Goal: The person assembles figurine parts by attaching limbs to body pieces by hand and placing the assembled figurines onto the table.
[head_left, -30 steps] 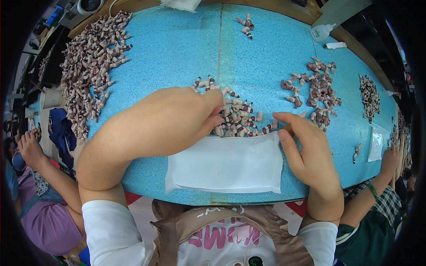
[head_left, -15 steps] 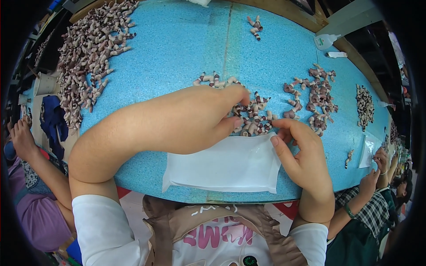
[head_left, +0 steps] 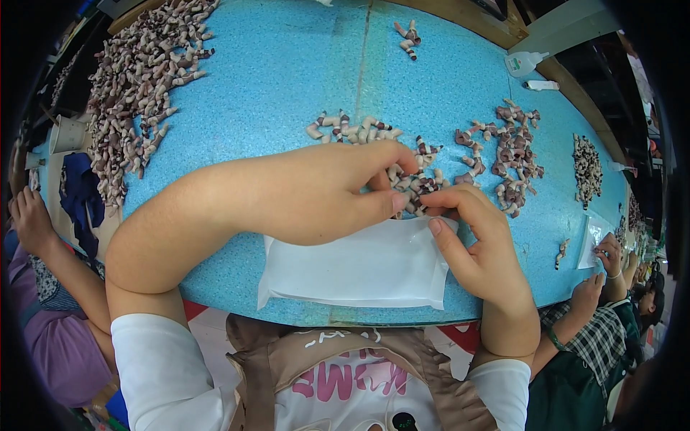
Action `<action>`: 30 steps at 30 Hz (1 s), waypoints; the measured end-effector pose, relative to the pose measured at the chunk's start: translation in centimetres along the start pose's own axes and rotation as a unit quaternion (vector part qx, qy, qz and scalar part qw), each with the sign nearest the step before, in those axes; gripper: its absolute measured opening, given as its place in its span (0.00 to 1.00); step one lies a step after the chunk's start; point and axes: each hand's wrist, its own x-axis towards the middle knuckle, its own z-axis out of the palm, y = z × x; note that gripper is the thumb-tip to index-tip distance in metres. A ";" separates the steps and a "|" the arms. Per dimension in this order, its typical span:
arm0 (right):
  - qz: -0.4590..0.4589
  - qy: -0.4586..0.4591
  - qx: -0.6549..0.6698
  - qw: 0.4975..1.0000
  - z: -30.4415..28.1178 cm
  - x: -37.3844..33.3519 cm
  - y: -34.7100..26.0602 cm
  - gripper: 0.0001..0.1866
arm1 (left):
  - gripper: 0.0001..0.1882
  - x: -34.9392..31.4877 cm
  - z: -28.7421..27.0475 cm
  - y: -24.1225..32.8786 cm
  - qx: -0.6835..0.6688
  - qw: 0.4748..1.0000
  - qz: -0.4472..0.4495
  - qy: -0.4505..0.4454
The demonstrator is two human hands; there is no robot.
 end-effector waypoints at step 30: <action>-0.106 -0.012 -0.081 0.991 1.8 1.7 -0.2 0.18 | 0.14 -0.3 -1.3 -0.5 0.084 0.994 0.037 0.056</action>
